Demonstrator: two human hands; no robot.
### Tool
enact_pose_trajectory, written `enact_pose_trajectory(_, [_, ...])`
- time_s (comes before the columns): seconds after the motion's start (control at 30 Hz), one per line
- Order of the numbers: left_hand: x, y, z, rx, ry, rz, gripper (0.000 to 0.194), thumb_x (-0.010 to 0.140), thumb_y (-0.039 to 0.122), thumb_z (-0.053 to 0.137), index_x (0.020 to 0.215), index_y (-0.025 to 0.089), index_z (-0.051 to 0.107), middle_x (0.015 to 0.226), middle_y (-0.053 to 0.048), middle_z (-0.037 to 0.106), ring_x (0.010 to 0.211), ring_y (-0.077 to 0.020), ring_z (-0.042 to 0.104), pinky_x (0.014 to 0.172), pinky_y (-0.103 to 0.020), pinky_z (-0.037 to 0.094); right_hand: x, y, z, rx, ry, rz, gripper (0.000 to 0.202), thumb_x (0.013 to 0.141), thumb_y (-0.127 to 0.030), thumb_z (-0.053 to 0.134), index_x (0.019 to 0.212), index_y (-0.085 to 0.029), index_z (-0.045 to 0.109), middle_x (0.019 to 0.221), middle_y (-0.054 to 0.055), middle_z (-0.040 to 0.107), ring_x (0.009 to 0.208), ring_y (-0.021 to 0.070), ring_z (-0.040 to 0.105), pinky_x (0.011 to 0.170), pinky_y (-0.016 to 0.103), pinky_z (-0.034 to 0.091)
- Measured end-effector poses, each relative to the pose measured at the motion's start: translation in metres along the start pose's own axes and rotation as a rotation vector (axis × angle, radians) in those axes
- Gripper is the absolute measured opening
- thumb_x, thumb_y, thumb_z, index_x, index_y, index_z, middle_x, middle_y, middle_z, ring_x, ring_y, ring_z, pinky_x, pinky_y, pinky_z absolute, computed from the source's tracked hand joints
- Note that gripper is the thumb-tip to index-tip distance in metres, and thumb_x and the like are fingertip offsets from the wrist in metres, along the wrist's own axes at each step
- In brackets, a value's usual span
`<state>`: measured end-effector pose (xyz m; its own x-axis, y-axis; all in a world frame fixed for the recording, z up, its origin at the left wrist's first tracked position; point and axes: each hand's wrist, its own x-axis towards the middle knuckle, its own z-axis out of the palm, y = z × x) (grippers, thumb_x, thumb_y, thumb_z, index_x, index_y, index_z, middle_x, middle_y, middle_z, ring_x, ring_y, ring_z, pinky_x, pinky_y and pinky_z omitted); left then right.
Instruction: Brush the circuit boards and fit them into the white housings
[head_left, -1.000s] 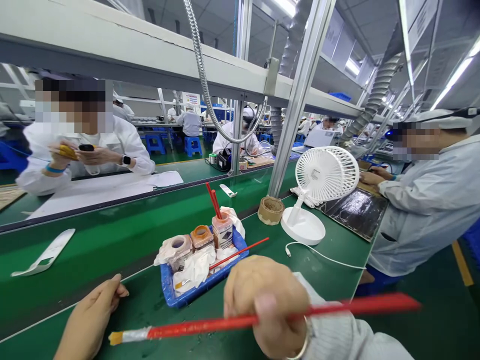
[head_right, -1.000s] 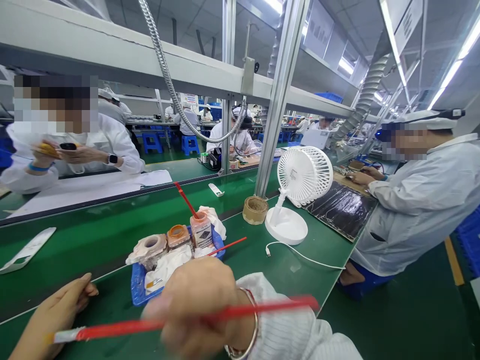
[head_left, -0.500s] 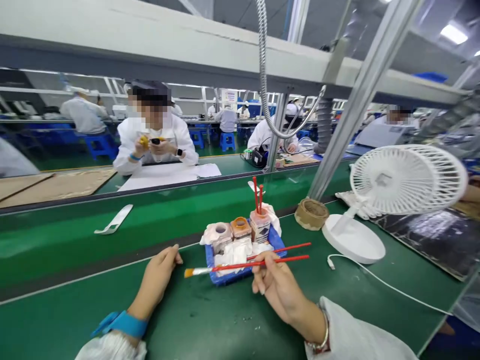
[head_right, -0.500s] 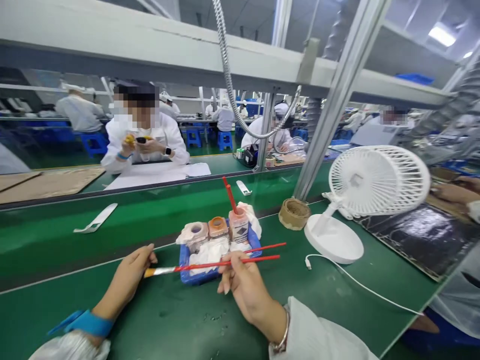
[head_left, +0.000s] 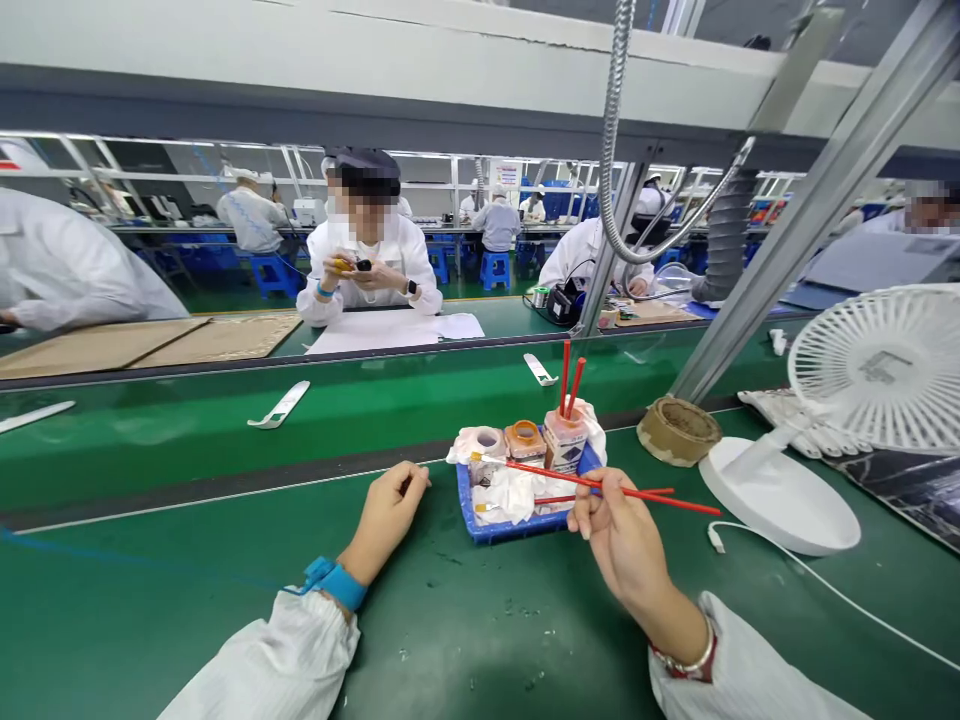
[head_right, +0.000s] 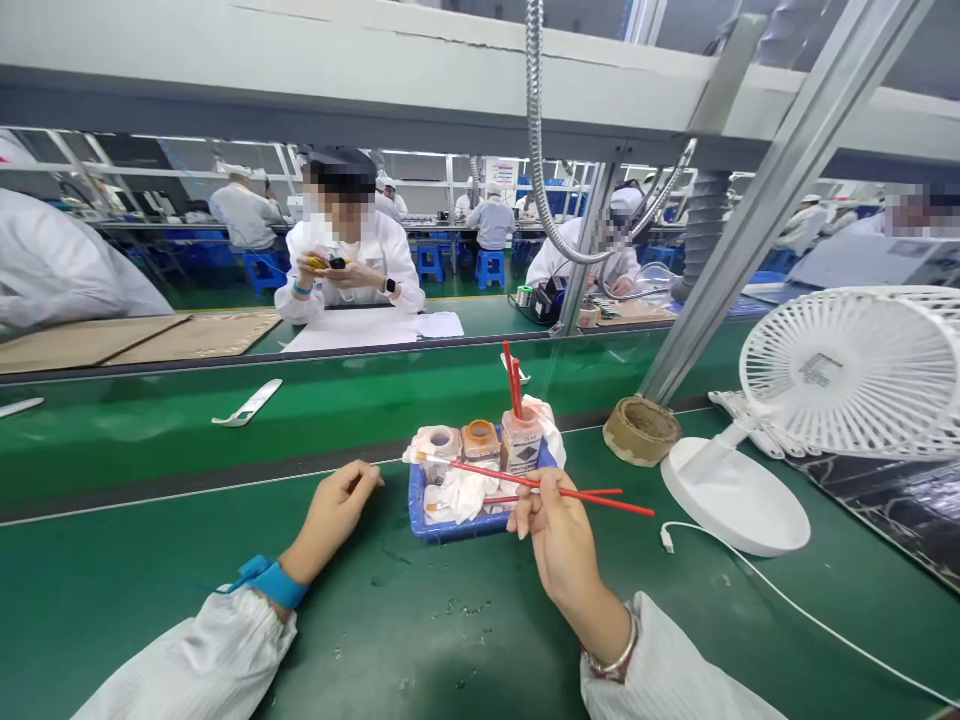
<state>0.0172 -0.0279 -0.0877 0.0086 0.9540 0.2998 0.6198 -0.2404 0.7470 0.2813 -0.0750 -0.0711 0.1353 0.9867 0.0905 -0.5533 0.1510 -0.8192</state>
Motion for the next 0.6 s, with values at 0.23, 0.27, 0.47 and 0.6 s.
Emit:
enact_pose_trajectory(0.23, [-0.001, 0.028, 0.013, 0.215, 0.226, 0.293, 0.012, 0.077, 0.031, 0.059, 0.078, 0.022, 0.067, 0.091, -0.006, 0.057, 0.093, -0.0223, 0.047, 0.083, -0.036, 0.038, -0.005, 0.002, -0.003, -0.047, -0.015, -0.094, 0.02, 0.086, -0.04, 0.051, 0.083, -0.02, 0.053, 0.068, -0.003, 0.055, 0.042, 0.0067, 0.046, 0.048, 0.025, 0.044])
enact_pose_trajectory(0.27, [-0.001, 0.031, 0.016, 0.239, 0.244, 0.289, 0.011, 0.075, 0.032, 0.062, 0.077, 0.023, 0.069, 0.093, -0.007, 0.056, 0.094, -0.0231, 0.046, 0.084, -0.037, 0.038, -0.005, 0.002, -0.003, -0.051, -0.015, -0.105, 0.019, 0.086, -0.039, 0.05, 0.084, -0.02, 0.053, 0.068, -0.003, 0.055, 0.042, 0.0067, 0.046, 0.048, 0.025, 0.044])
enact_pose_trajectory(0.47, [-0.002, 0.038, 0.026, 0.289, 0.267, 0.209, 0.013, 0.069, 0.037, 0.068, 0.072, 0.024, 0.071, 0.098, -0.007, 0.053, 0.096, -0.0254, 0.042, 0.085, -0.041, 0.037, -0.003, -0.006, -0.004, -0.072, -0.031, -0.157, 0.018, 0.086, -0.037, 0.05, 0.082, -0.019, 0.054, 0.065, -0.002, 0.056, 0.041, 0.0078, 0.047, 0.047, 0.026, 0.044])
enact_pose_trajectory(0.6, [-0.001, 0.039, 0.028, 0.336, 0.245, 0.169, 0.014, 0.069, 0.038, 0.068, 0.073, 0.025, 0.072, 0.096, -0.006, 0.054, 0.097, -0.0268, 0.042, 0.085, -0.044, 0.036, -0.001, -0.01, -0.004, -0.08, -0.041, -0.188, 0.017, 0.087, -0.036, 0.05, 0.082, -0.02, 0.055, 0.066, -0.002, 0.056, 0.041, 0.0079, 0.047, 0.047, 0.026, 0.044])
